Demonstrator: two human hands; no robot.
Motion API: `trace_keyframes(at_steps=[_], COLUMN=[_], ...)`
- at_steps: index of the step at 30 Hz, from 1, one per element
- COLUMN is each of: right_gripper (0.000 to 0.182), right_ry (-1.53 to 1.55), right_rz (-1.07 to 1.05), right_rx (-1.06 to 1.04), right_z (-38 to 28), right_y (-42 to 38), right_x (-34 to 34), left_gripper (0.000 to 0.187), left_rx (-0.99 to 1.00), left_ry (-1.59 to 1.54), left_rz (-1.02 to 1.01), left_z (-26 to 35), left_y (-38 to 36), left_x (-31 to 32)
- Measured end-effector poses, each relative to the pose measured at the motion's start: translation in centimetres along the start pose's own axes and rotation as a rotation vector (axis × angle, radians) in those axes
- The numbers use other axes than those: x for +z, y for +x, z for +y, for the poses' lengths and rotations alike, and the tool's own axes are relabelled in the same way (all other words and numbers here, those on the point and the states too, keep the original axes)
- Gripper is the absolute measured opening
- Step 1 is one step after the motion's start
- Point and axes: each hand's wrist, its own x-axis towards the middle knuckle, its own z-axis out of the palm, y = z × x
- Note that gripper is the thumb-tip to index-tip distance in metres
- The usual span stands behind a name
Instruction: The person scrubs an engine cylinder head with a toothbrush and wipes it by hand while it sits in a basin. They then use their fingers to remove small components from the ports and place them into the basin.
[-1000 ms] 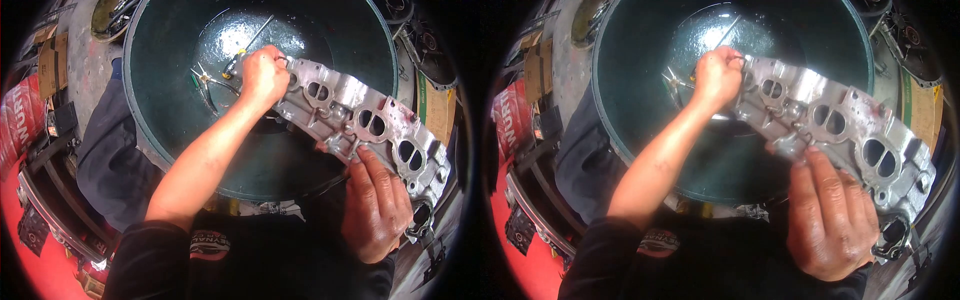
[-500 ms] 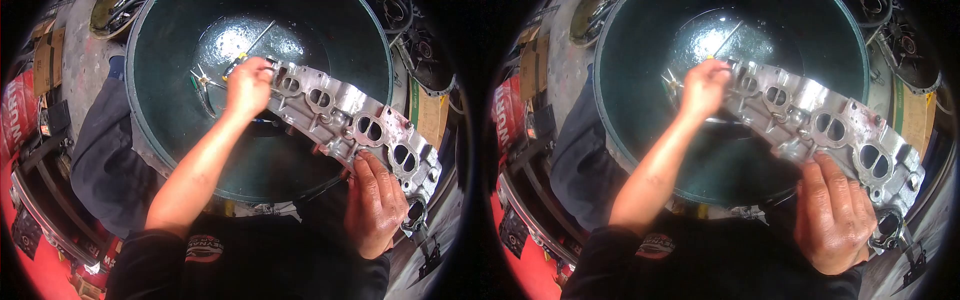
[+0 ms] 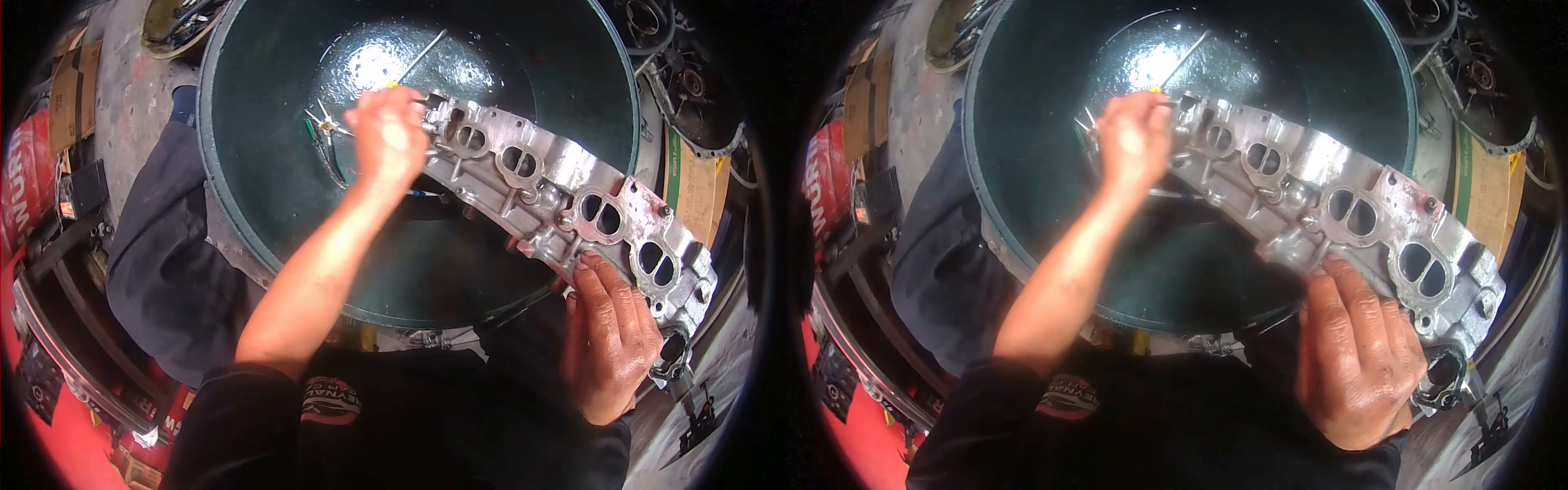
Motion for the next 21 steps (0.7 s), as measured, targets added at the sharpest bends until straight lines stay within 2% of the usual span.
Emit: trace_keyframes(at_steps=[2, 4, 7, 10, 11, 14, 16, 17, 18, 20, 21], right_gripper=[0.029, 0.029, 0.029, 0.030, 0.030, 0.029, 0.029, 0.029, 0.029, 0.029, 0.029], right_ry=[0.002, 0.006, -0.002, -0.006, -0.002, 0.006, 0.024, 0.031, 0.037, 0.036, 0.032], right_rz=[-0.007, 0.001, 0.024, 0.038, 0.037, 0.052, 0.053, 0.062, 0.071, 0.066, 0.074], right_rx=[0.004, -0.007, -0.020, -0.036, -0.043, -0.057, -0.066, -0.071, -0.070, -0.070, -0.073], right_z=[0.1, 0.1, 0.1, 0.3, 0.4, 0.7, 0.5, 0.6, 0.7, 0.8, 0.8], right_y=[0.0, 0.0, -0.1, -0.2, -0.2, -0.1, -0.6, -0.5, -0.4, -0.5, -0.4], right_x=[0.1, 0.2, 0.2, 0.3, 0.3, 0.4, 0.3, 0.3, 0.4, 0.5, 0.5], left_gripper=[0.010, 0.011, 0.012, 0.011, 0.011, 0.009, 0.008, 0.007, 0.008, 0.010, 0.011], left_rx=[-0.009, -0.044, -0.155, -0.141, -0.160, 0.045, 0.188, 0.091, -0.057, -0.106, -0.069], left_ry=[0.029, -0.102, -0.170, 0.068, 0.061, 0.150, 0.246, 0.024, -0.072, -0.119, -0.055], left_rz=[-0.077, -0.215, -0.377, -0.457, -0.484, -0.355, 0.184, 0.357, 0.334, 0.214, 0.054], left_z=[-1.0, -1.1, 1.3, 2.0, 2.1, 1.4, 0.7, 0.2, 1.5, 0.4, 0.6], left_y=[0.8, 1.1, 1.6, 2.4, 2.7, 3.3, 5.1, 5.7, 5.5, 4.3, 3.7], left_x=[-1.3, -1.3, -0.6, -0.1, -0.3, 0.7, 0.4, -0.5, -2.3, -3.1, -3.5])
